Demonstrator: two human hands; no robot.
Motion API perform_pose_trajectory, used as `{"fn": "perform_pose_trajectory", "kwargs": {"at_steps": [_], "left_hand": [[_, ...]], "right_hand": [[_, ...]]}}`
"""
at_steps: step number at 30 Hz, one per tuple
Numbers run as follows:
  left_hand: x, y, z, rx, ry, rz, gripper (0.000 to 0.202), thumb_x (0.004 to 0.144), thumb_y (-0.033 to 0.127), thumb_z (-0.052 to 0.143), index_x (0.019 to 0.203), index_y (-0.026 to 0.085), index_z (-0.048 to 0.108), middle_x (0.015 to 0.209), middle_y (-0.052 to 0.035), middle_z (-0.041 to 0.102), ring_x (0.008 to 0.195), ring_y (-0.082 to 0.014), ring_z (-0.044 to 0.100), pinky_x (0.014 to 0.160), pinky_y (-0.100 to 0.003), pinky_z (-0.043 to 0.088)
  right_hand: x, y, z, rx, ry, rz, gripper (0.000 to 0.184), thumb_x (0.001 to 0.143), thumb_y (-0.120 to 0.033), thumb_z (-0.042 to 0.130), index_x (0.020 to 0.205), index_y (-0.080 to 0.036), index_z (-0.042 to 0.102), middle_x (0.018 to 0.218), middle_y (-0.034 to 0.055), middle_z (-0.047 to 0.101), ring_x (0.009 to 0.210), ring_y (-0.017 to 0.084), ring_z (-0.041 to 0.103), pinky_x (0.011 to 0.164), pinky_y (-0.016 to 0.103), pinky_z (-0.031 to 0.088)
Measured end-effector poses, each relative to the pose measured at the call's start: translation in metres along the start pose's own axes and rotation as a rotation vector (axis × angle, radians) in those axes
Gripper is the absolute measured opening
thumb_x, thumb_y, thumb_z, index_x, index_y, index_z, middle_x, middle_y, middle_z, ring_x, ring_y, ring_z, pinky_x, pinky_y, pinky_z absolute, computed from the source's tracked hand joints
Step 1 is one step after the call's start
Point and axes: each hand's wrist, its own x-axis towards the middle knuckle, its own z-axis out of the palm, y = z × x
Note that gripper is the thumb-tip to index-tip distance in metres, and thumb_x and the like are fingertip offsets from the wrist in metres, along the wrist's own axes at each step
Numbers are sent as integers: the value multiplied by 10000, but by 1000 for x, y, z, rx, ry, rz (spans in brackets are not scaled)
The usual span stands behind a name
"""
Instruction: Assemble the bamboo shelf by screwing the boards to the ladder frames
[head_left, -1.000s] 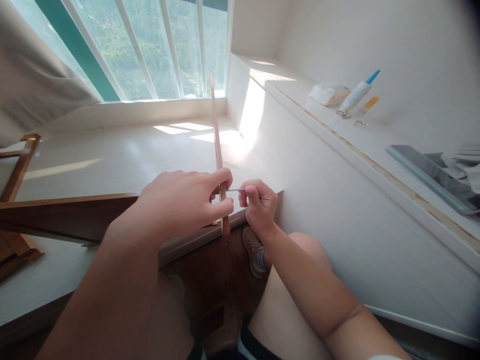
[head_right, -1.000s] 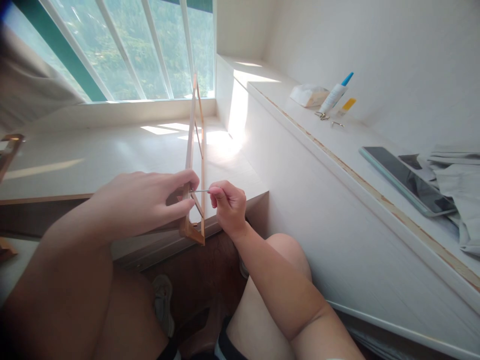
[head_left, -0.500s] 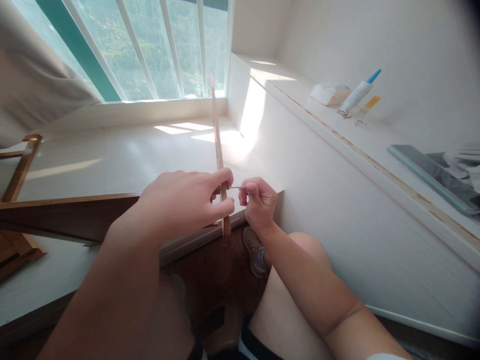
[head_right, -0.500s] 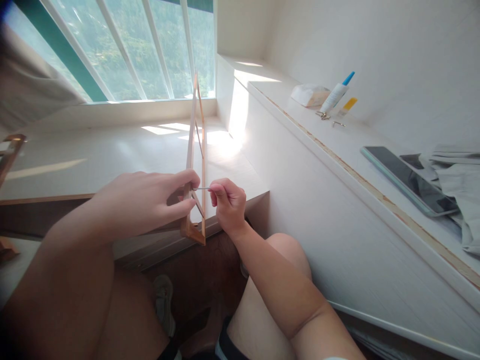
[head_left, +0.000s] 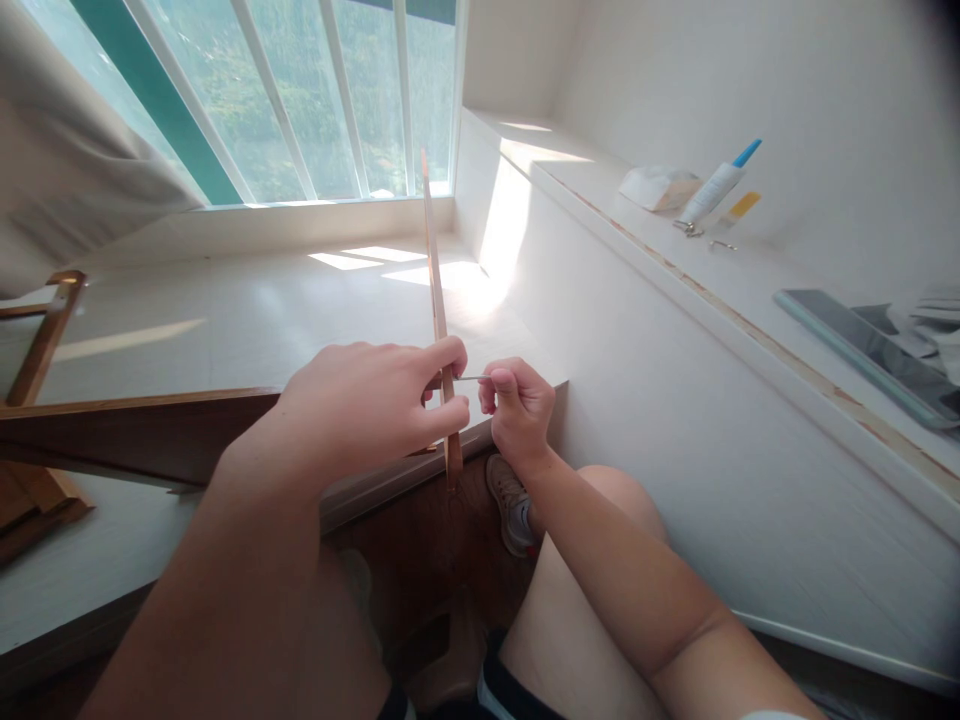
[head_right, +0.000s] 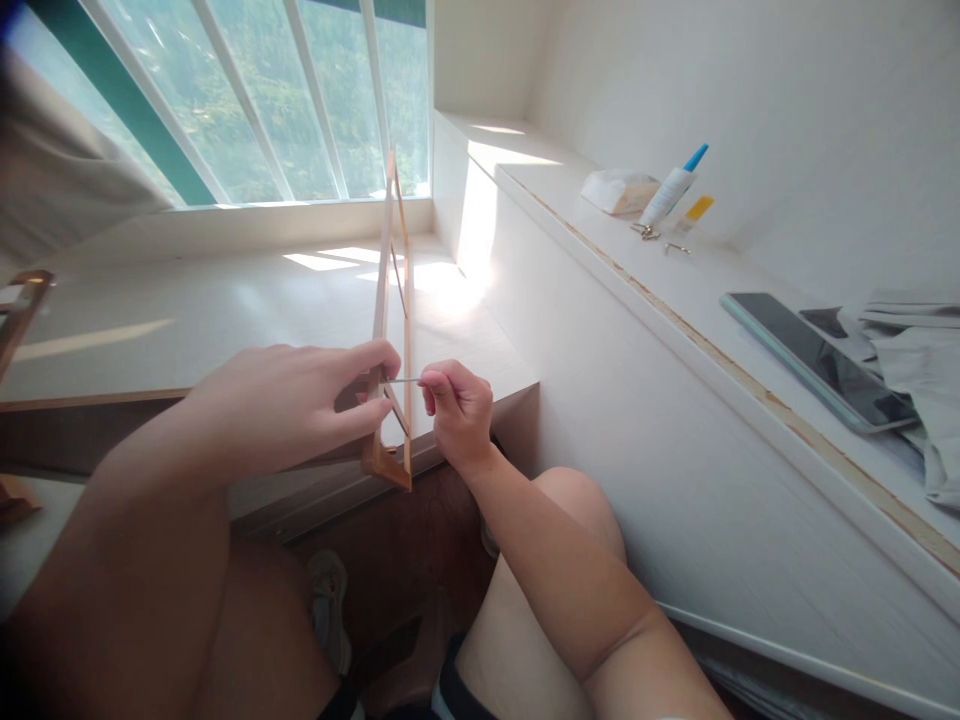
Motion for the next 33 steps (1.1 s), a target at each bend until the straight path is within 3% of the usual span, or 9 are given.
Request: {"fn": "perform_pose_trajectory", "kwargs": {"at_steps": [33], "left_hand": [[-1, 0, -1, 8, 2, 3, 247, 891, 533, 421, 985, 331, 527, 795, 44, 692, 595, -193, 553, 552, -306, 248]], "right_hand": [[0, 2, 5, 43, 31, 37, 380, 977, -486, 559, 719, -210, 593, 516, -56, 479, 466, 102, 433, 481, 258, 356]]}}
